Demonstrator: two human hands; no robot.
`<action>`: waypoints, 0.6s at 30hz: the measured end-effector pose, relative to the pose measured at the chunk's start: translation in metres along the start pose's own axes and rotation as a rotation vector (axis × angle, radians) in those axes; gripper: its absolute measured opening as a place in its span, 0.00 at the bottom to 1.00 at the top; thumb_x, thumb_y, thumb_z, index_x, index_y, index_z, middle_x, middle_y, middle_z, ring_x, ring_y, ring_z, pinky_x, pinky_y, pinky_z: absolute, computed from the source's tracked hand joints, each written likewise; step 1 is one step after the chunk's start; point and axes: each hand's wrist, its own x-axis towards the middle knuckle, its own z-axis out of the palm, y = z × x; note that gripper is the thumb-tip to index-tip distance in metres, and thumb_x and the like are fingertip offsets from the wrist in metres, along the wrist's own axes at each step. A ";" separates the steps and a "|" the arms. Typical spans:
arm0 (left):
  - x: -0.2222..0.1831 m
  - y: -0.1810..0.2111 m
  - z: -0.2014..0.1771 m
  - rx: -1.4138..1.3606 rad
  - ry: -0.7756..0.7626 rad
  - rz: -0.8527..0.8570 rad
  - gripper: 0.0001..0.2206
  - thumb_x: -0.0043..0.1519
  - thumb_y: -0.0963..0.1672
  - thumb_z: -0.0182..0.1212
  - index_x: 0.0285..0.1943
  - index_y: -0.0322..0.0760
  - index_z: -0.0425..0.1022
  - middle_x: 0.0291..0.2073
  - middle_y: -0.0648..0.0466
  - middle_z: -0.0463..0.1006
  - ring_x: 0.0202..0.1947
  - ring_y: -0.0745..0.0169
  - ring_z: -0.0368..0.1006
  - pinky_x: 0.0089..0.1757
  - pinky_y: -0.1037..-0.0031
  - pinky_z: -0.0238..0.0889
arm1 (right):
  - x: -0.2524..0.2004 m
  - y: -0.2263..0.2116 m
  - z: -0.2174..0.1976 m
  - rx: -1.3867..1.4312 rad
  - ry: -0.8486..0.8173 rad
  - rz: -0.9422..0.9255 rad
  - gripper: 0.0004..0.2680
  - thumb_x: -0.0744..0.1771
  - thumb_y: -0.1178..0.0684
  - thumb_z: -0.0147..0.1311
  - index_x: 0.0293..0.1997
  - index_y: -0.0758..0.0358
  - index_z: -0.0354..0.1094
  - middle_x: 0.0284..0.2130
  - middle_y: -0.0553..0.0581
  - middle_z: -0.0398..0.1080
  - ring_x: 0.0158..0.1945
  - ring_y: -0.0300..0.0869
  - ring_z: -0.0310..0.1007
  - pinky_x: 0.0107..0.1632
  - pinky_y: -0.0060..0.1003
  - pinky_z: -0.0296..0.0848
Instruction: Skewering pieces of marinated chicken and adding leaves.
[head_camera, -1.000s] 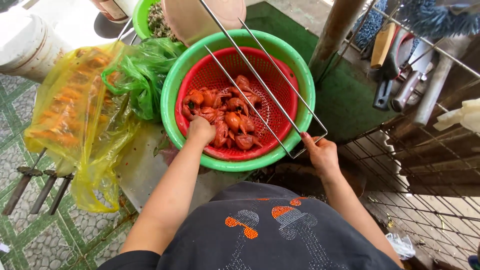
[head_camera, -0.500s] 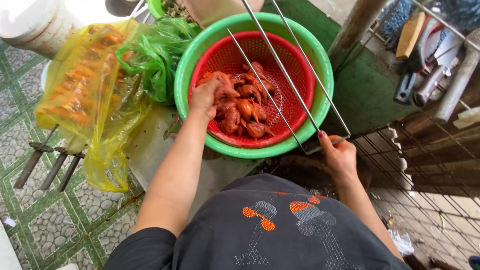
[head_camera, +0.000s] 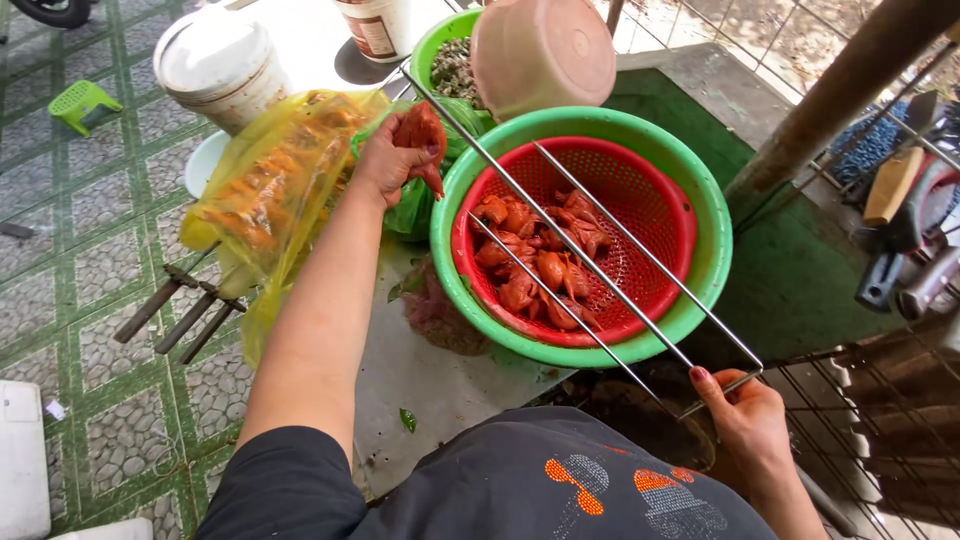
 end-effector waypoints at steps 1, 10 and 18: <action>0.001 0.007 -0.004 0.003 0.006 0.005 0.24 0.53 0.33 0.70 0.58 0.37 0.71 0.48 0.53 0.81 0.45 0.62 0.79 0.40 0.69 0.80 | -0.003 -0.001 0.000 0.002 -0.006 -0.005 0.16 0.65 0.42 0.63 0.39 0.71 0.76 0.23 0.53 0.70 0.27 0.37 0.62 0.31 0.34 0.63; 0.012 0.045 -0.043 0.334 0.143 0.204 0.28 0.53 0.31 0.68 0.63 0.37 0.70 0.52 0.55 0.81 0.52 0.65 0.77 0.51 0.72 0.72 | -0.004 0.012 0.002 0.018 -0.038 0.011 0.16 0.65 0.43 0.63 0.37 0.72 0.77 0.23 0.55 0.72 0.27 0.37 0.64 0.32 0.34 0.64; 0.006 0.050 -0.053 0.499 0.010 0.163 0.31 0.52 0.29 0.63 0.67 0.34 0.70 0.55 0.52 0.81 0.52 0.65 0.79 0.49 0.75 0.77 | -0.011 0.000 0.002 -0.190 -0.021 0.012 0.18 0.65 0.39 0.62 0.36 0.71 0.77 0.21 0.58 0.73 0.26 0.40 0.66 0.33 0.38 0.67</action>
